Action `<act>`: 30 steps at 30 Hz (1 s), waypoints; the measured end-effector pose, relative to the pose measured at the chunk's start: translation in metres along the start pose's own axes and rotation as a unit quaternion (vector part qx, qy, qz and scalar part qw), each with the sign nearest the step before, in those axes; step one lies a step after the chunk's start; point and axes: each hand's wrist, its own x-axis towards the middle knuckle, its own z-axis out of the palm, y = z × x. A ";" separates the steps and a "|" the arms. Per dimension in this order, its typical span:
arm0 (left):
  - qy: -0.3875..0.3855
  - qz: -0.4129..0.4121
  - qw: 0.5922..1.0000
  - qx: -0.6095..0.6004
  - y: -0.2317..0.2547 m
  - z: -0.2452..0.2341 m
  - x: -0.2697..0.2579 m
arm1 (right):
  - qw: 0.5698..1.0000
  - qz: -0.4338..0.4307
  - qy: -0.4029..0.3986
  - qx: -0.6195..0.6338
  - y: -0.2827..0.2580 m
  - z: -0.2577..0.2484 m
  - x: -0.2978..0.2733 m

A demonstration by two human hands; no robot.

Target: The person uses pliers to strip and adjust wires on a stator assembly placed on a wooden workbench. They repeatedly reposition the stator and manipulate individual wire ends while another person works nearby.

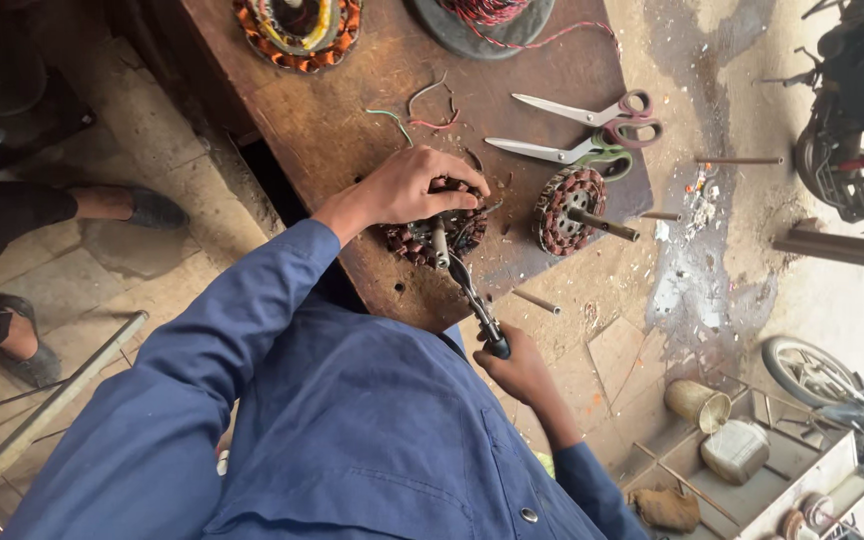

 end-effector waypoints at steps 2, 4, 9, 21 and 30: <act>0.007 0.001 1.000 -0.004 0.000 0.002 -0.001 | 0.980 0.071 -0.148 0.112 -0.001 -0.015 0.002; 0.014 0.006 1.000 -0.004 0.001 0.003 -0.005 | 0.960 0.106 -0.205 0.157 -0.005 -0.021 0.004; 0.024 -0.035 0.998 -0.052 0.000 0.007 0.001 | 0.989 0.117 -0.033 -0.077 -0.012 -0.017 0.000; 0.021 0.009 1.000 -0.015 -0.006 0.011 -0.003 | 0.992 0.004 0.093 -0.079 0.019 0.021 0.006; 0.026 -0.008 1.000 0.001 -0.004 0.014 -0.003 | 0.971 0.161 -0.171 0.036 -0.008 -0.040 0.012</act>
